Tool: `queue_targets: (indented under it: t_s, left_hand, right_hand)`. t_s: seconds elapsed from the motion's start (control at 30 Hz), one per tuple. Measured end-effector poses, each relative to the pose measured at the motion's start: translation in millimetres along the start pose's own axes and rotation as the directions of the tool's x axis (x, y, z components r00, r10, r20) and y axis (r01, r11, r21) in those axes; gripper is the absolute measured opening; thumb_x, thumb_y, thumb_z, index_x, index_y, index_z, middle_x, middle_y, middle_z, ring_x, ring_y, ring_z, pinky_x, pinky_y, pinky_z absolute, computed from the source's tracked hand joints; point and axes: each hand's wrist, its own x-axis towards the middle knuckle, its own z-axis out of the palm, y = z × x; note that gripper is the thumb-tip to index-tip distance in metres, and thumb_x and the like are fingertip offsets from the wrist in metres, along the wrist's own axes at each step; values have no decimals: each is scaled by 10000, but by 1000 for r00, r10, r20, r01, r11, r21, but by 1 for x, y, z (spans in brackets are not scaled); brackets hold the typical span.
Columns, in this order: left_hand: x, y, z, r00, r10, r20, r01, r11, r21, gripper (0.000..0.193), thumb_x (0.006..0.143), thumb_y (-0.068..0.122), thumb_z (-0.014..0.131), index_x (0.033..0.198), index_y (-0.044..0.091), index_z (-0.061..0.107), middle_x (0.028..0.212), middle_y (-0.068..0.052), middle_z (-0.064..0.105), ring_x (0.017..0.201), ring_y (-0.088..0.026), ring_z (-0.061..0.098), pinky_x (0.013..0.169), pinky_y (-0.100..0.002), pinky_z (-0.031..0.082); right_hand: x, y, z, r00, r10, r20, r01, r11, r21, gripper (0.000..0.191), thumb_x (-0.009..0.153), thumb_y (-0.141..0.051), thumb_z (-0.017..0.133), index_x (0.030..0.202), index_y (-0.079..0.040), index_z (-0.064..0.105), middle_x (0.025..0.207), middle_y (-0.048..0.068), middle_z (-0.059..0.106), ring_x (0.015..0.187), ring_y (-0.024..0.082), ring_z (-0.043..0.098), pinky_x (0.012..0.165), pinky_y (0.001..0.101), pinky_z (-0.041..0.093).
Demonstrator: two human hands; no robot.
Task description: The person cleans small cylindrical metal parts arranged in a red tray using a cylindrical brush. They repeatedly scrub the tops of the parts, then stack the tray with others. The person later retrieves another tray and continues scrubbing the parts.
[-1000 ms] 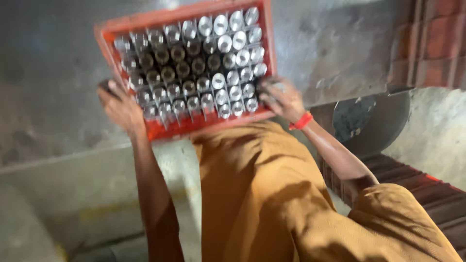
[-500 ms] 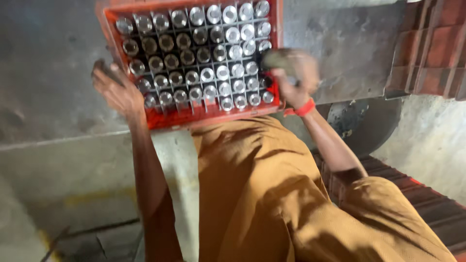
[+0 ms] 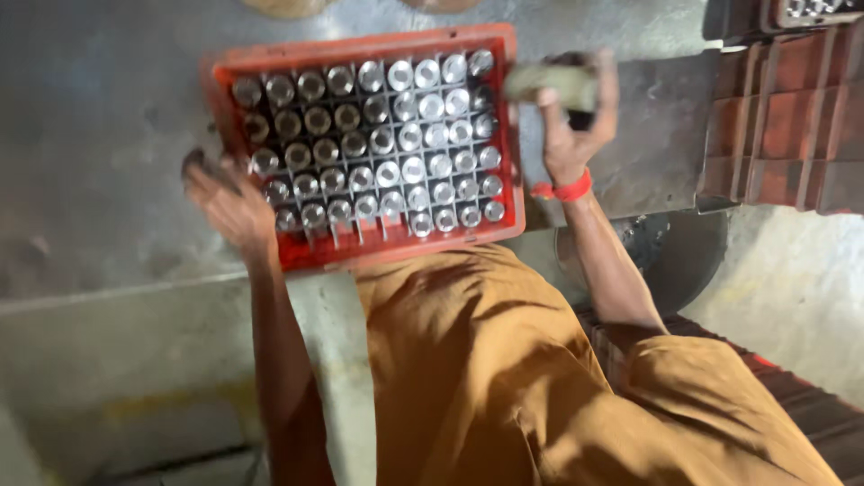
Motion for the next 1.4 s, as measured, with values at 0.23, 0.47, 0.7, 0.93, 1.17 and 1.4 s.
queue_targets:
  t_s: [0.23, 0.47, 0.7, 0.93, 1.17, 1.4]
  left_hand:
    - [-2, -1, 5, 1000, -15, -5, 15, 1000, -6, 632, 1149, 525, 374, 1408, -41, 489, 1367, -293, 544, 1207, -473, 551, 968, -549, 467]
    - [-5, -4, 8, 999, -50, 9, 50, 998, -47, 651, 1158, 535, 358, 1424, -47, 476, 1381, -326, 506, 1217, -482, 552, 987, -548, 473]
    - [-4, 4, 4, 999, 13, -37, -14, 999, -39, 563, 1183, 462, 425, 1391, -54, 507, 1362, -310, 542, 1239, -489, 546, 1035, -560, 465]
    - [-4, 5, 8, 999, -17, -36, 16, 999, -31, 513, 1134, 408, 468, 1351, -53, 529, 1312, -294, 565, 1177, -475, 557, 980, -547, 464]
    - [-2, 4, 8, 997, 49, -54, -50, 998, -32, 486, 1149, 388, 469, 1335, -56, 532, 1317, -271, 575, 1187, -470, 552, 998, -552, 454]
    - [-4, 4, 10, 1000, 11, -25, -12, 999, -45, 535, 1121, 423, 476, 1336, -64, 521, 1323, -289, 551, 1181, -484, 535, 950, -543, 439]
  right_hand:
    - [28, 28, 8, 952, -136, 275, 222, 924, -311, 530, 936, -88, 858, 1393, 9, 609, 1328, 196, 672, 1205, 325, 683, 1031, 432, 555]
    - [48, 43, 20, 940, -105, 325, 215, 921, -325, 591, 970, -92, 859, 1481, -43, 567, 1326, 176, 676, 1201, 300, 678, 1050, 420, 569]
    - [44, 23, 49, 889, -236, 392, 357, 893, -275, 475, 944, -114, 830, 1338, -106, 564, 1280, 123, 684, 1208, 286, 679, 1070, 437, 544]
    - [34, 19, 76, 991, -108, 75, 108, 994, 12, 540, 995, -141, 781, 1427, -21, 480, 1318, 185, 638, 1154, 280, 693, 1020, 411, 604]
    - [35, 15, 83, 958, -169, 232, 219, 953, -211, 531, 979, -155, 796, 1431, 7, 570, 1301, 171, 694, 1160, 285, 708, 1025, 432, 590]
    - [13, 6, 59, 935, -44, 351, 158, 939, -304, 528, 937, -153, 824, 1393, 1, 609, 1162, 152, 729, 1033, 230, 680, 942, 365, 563]
